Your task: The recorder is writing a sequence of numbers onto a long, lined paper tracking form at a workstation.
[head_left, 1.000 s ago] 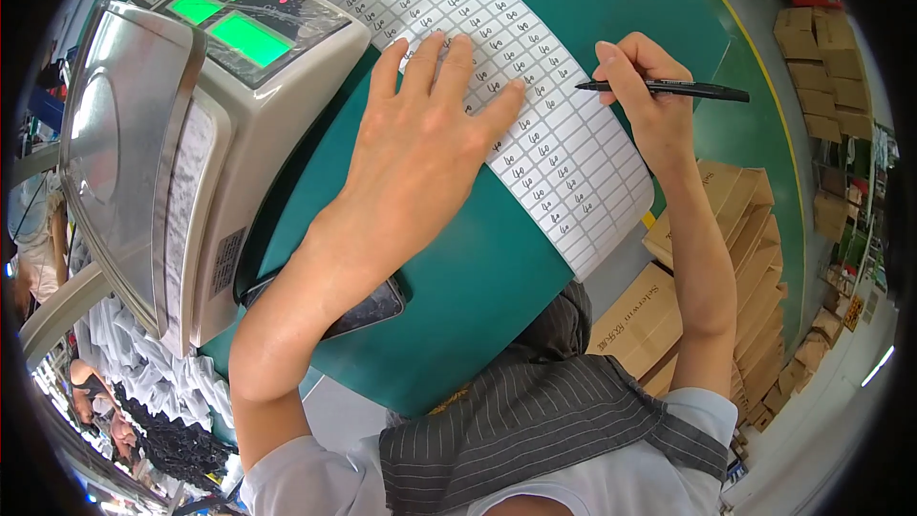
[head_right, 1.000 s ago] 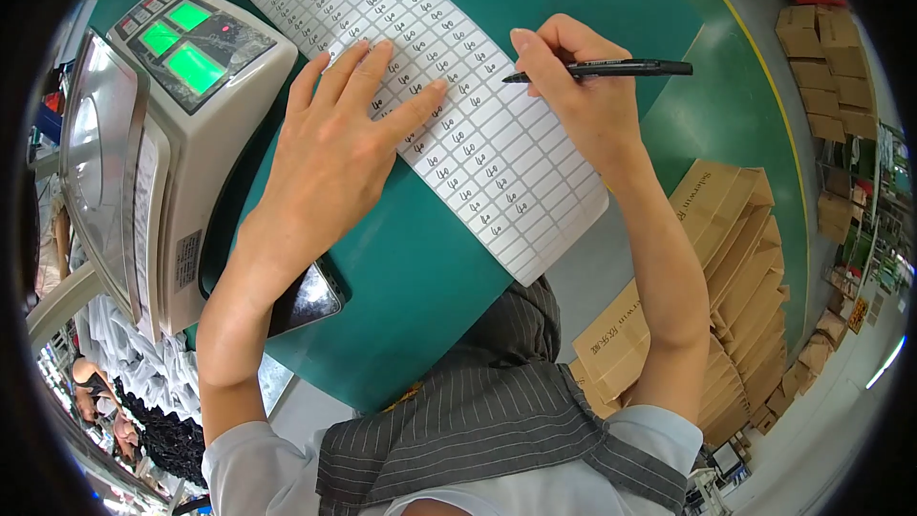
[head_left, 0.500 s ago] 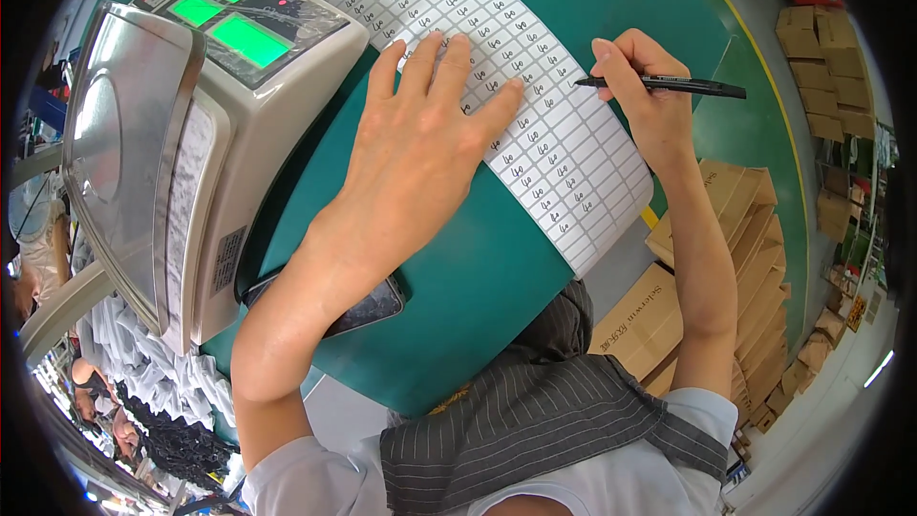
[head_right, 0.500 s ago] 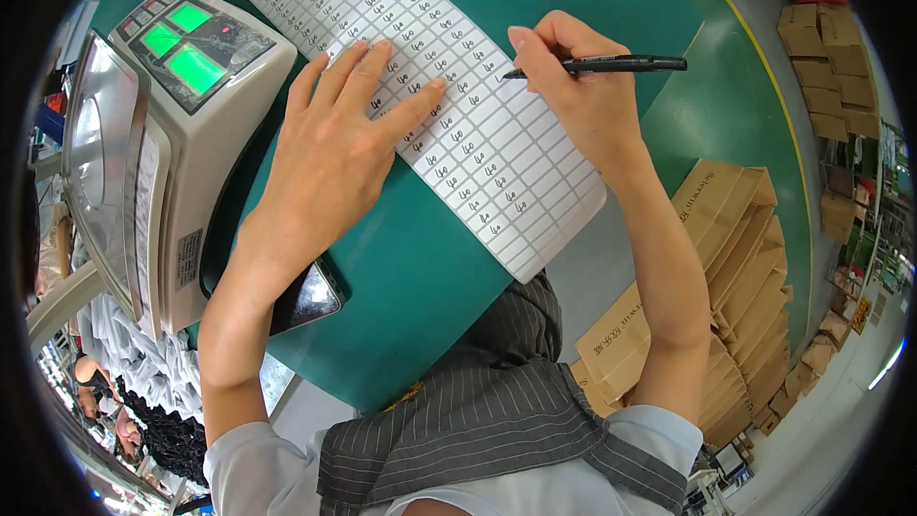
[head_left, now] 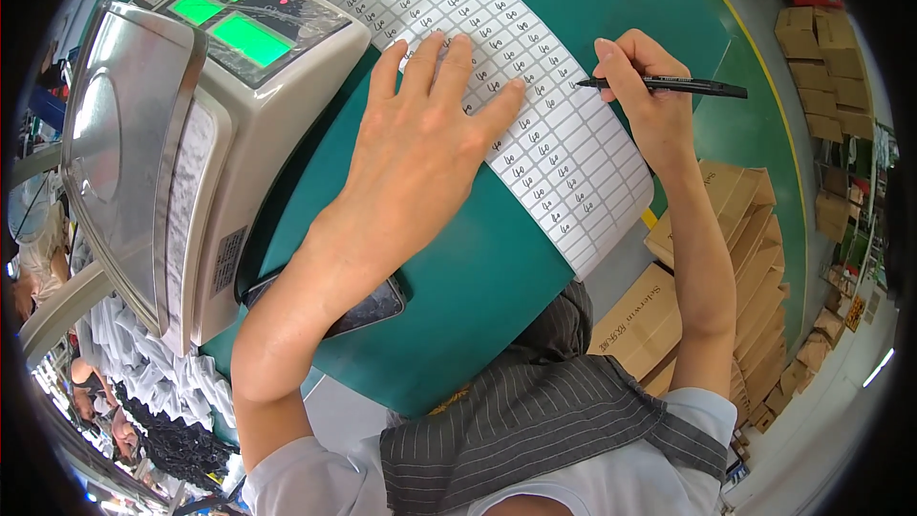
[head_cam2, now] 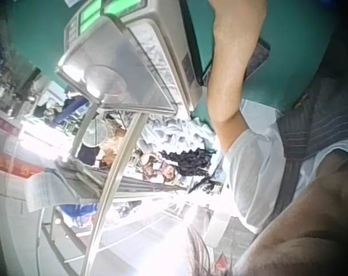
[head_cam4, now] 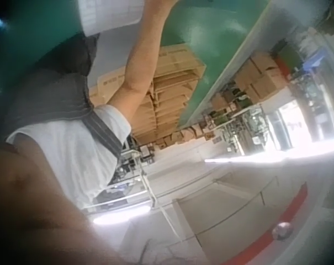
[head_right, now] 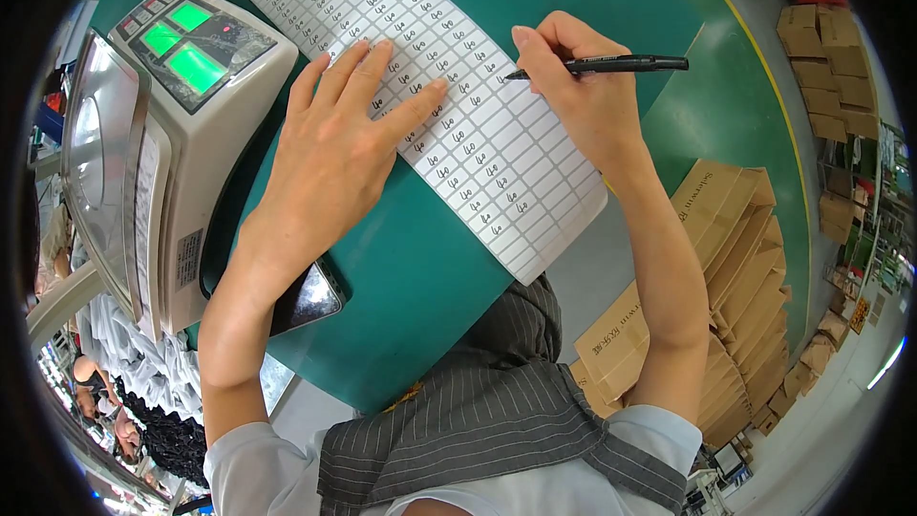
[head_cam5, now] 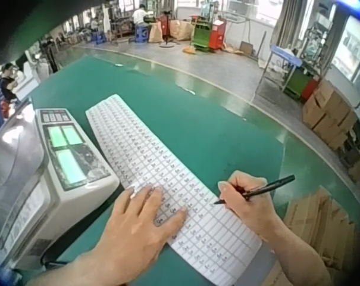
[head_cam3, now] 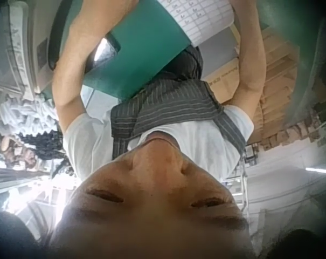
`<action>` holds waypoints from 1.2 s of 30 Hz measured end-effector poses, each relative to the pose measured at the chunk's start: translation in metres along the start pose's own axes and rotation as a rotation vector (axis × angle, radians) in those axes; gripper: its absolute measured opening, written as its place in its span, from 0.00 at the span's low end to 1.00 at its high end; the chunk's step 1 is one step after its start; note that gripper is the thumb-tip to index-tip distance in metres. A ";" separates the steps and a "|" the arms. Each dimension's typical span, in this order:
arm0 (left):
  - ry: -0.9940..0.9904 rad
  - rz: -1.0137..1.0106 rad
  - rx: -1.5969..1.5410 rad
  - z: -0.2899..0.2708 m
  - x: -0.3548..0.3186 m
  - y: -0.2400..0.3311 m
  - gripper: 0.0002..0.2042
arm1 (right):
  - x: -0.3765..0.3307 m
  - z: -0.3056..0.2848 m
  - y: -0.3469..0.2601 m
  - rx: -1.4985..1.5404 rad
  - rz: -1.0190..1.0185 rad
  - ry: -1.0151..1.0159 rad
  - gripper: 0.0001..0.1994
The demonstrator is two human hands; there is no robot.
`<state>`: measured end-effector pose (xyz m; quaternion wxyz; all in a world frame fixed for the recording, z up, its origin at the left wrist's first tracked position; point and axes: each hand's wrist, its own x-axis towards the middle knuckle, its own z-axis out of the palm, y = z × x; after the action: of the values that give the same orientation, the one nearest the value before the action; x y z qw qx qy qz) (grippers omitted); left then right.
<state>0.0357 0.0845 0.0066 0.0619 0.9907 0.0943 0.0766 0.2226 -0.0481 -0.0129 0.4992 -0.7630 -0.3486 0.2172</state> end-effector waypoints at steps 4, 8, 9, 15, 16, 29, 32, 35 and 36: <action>-0.005 0.006 -0.004 0.001 0.000 0.000 0.26 | 0.000 0.002 -0.001 0.014 0.001 0.024 0.14; 0.005 0.001 0.002 0.002 0.000 0.000 0.25 | -0.001 -0.001 0.001 0.080 0.005 0.067 0.14; 0.010 0.005 -0.001 0.003 0.000 0.000 0.25 | -0.001 -0.002 -0.001 0.082 0.004 0.064 0.14; 0.010 0.002 -0.003 0.002 -0.001 -0.001 0.25 | -0.017 0.006 -0.006 0.053 -0.081 -0.066 0.12; 0.005 -0.005 -0.003 0.002 -0.001 0.000 0.25 | -0.017 0.006 -0.006 0.051 -0.080 -0.065 0.12; 0.018 -0.001 0.002 0.003 -0.002 0.000 0.26 | -0.017 0.011 -0.005 0.051 -0.087 -0.075 0.13; 0.009 -0.008 -0.012 0.004 -0.002 0.000 0.26 | -0.017 0.008 -0.003 -0.014 -0.012 -0.153 0.11; 0.029 0.004 -0.027 0.005 -0.001 0.000 0.26 | -0.016 0.009 0.002 0.003 -0.090 -0.044 0.13; 0.031 0.004 -0.015 0.005 -0.001 0.000 0.26 | -0.016 0.010 0.001 0.024 -0.090 -0.041 0.13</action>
<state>0.0355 0.0841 0.0019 0.0677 0.9891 0.0926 0.0926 0.2053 -0.0547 -0.0183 0.5105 -0.7359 -0.3898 0.2144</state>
